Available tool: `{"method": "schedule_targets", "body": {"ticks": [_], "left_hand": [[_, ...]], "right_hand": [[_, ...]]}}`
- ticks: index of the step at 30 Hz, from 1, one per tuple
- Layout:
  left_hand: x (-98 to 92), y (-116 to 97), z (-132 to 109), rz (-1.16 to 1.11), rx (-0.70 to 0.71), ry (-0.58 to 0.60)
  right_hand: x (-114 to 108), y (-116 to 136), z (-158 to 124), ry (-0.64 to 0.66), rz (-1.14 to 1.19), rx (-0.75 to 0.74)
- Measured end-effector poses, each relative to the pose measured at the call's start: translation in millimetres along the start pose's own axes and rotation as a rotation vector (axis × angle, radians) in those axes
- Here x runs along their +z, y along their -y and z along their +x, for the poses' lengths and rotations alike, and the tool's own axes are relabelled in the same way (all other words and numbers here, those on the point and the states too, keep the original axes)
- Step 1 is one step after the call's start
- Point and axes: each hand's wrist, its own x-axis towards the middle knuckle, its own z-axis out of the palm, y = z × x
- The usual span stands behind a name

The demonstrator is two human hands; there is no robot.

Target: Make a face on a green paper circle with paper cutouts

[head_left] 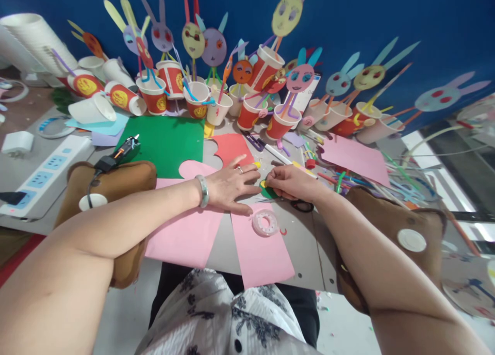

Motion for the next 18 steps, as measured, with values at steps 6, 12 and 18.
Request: {"method": "schedule_targets", "body": {"ticks": [6,12,18], "left_hand": [[0.3,-0.4,-0.3,-0.013,0.016,0.002],[0.6,-0.4,-0.5,-0.021,0.010,0.035],[0.5,-0.7,-0.8,-0.035,0.024,0.023]], "right_hand": [[0.9,0.0,0.1,-0.027,-0.021,0.015],[0.3,0.9,0.2,-0.025,-0.065,0.002],[1.0,1.0,0.3,-0.041,-0.074,0.004]]}}
